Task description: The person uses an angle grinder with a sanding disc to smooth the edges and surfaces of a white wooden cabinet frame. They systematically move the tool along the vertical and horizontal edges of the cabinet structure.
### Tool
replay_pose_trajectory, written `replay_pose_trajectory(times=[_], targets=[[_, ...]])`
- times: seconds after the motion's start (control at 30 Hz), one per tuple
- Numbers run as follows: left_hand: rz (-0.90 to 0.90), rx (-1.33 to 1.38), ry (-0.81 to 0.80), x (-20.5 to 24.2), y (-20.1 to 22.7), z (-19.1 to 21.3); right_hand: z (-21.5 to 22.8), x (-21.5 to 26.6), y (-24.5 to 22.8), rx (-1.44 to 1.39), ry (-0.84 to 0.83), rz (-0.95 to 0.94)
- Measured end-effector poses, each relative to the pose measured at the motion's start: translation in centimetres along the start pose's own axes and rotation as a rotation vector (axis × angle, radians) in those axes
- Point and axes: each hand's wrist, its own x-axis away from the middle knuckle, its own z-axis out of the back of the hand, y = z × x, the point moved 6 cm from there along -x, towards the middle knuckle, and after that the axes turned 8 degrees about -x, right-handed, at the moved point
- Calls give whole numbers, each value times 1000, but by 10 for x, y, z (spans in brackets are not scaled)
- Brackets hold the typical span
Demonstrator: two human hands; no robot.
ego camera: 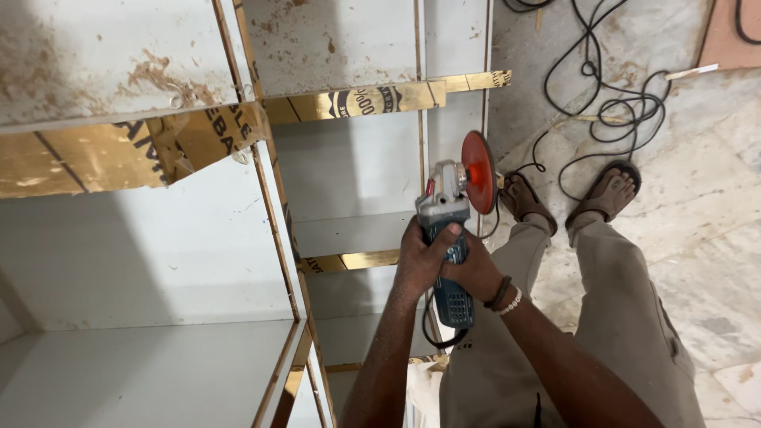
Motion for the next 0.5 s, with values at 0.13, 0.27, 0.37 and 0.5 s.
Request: replay_pose_trajectory(times=[0.13,0.27,0.37,0.5], targets=[[-14,8,-5,-24,-10,17,-6,-29,4,12,33,23],[-79,38,3,-39,-14,31,-13,-47,1,92,33,4],[-81,37,23,-44,-16,41,-20,-56,4,64,35,-20],[-53,-6,42,-50,-11,52,-27,-70,4,56,16,9]])
